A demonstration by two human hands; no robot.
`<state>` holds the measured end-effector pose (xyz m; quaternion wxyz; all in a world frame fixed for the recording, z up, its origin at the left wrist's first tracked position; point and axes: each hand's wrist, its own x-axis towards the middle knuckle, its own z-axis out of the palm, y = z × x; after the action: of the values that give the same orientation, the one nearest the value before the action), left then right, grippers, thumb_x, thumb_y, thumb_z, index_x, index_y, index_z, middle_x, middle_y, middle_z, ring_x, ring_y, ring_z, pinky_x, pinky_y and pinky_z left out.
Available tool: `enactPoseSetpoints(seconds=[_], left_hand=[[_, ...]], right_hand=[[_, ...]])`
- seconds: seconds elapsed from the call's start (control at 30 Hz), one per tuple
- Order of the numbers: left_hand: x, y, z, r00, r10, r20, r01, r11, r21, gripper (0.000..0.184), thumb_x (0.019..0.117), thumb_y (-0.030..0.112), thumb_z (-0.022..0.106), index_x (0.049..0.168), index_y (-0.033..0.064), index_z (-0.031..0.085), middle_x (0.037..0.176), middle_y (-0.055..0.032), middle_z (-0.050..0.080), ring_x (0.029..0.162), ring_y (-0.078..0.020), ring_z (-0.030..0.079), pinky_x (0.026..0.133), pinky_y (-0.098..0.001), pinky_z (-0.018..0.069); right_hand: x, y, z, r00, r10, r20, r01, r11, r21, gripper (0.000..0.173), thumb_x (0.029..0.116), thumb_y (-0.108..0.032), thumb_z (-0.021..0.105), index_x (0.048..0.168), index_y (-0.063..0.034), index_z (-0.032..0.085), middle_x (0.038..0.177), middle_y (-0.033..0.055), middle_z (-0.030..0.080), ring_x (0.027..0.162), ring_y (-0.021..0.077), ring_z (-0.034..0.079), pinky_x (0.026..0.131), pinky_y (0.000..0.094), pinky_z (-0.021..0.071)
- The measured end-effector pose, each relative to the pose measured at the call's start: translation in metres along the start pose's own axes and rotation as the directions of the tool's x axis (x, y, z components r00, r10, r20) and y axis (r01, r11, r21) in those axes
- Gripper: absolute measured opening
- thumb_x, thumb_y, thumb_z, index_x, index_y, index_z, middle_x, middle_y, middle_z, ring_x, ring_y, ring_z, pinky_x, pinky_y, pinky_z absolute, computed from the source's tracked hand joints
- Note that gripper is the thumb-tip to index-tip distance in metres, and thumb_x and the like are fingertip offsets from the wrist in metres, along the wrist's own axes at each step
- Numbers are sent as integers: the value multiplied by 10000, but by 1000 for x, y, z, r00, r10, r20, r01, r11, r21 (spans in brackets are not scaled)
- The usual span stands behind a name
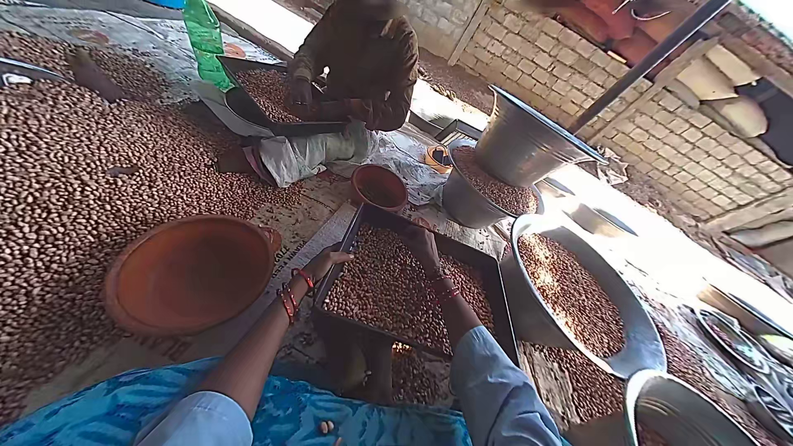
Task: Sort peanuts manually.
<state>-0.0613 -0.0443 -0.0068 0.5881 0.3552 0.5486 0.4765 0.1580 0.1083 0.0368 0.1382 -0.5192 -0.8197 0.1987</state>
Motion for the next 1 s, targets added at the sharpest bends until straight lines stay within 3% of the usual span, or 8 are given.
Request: enactPoseSetpoints(seconds=[0.1, 0.4, 0.5, 0.6, 0.67, 0.77, 0.87, 1.0], left_hand=[[-3, 1, 1, 1000, 9, -10, -9, 1000, -2, 288, 1056, 88, 498, 1337, 29, 520, 987, -34, 578, 752, -43, 560, 683, -216, 489], [0, -1, 0, 1000, 6, -1, -6, 1000, -2, 297, 1056, 90, 496, 1345, 28, 513, 971, -37, 570, 724, -52, 553, 658, -221, 487], [-1, 1, -1, 1000, 4, -4, -4, 1000, 12, 293, 1063, 94, 497, 1346, 19, 509, 1007, -56, 568, 763, -67, 546, 692, -238, 485], [-4, 4, 0, 1000, 0, -8, 0, 1000, 22, 298, 1063, 83, 500, 1352, 9, 506, 1040, -68, 572, 797, -69, 551, 719, -234, 484], [-5, 6, 1, 1000, -12, -2, 12, 1000, 27, 300, 1068, 80, 496, 1358, 3, 500, 1053, -77, 570, 810, -77, 552, 727, -240, 483], [-3, 5, 0, 1000, -10, -2, 10, 999, 35, 291, 1065, 84, 498, 1345, 6, 501, 1033, -68, 566, 791, -71, 549, 714, -237, 482], [-2, 2, -1, 1000, -8, -7, 8, 1000, 17, 291, 1061, 92, 506, 1342, 17, 509, 1011, -56, 567, 762, -62, 547, 687, -227, 482], [0, 1, -1, 1000, -3, -8, 3, 1000, 12, 285, 1061, 87, 508, 1338, 20, 510, 1003, -55, 568, 754, -63, 548, 682, -230, 484]], right_hand=[[-23, -38, -9, 992, 94, 81, -77, 978, -196, 296, 1047, -177, 559, 1252, -8, 691, 1254, 228, 691, 1220, 386, 637, 1042, 547, 467], [-23, -31, 4, 996, 63, 62, -42, 954, -296, 342, 1029, -238, 557, 1256, -4, 660, 1212, 232, 694, 1171, 392, 659, 982, 557, 499], [0, -5, 12, 995, 87, 54, -89, 995, 34, 286, 1012, -210, 586, 1136, 30, 682, 1036, 193, 694, 957, 292, 669, 869, 475, 516], [5, 1, 17, 991, 101, 90, -135, 802, 581, 250, 1089, -146, 387, 1091, 15, 578, 774, 28, 520, 624, 103, 525, 583, 273, 487], [3, -4, 17, 994, 67, 85, -103, 831, 546, 195, 1059, -114, 432, 1087, 3, 584, 766, 13, 519, 610, 76, 499, 564, 244, 443], [1, -17, 16, 996, 11, 89, -18, 997, 79, 302, 997, -220, 659, 1205, -5, 695, 1097, 167, 728, 1003, 259, 691, 926, 444, 519], [2, -21, 25, 990, 3, 141, 6, 998, -62, 317, 974, -253, 675, 1200, -36, 723, 1163, 195, 723, 1113, 333, 684, 998, 529, 504], [7, -12, 24, 997, 22, 73, -42, 959, 279, 255, 1043, -174, 551, 1135, 30, 675, 896, 107, 647, 749, 161, 580, 718, 345, 477]])
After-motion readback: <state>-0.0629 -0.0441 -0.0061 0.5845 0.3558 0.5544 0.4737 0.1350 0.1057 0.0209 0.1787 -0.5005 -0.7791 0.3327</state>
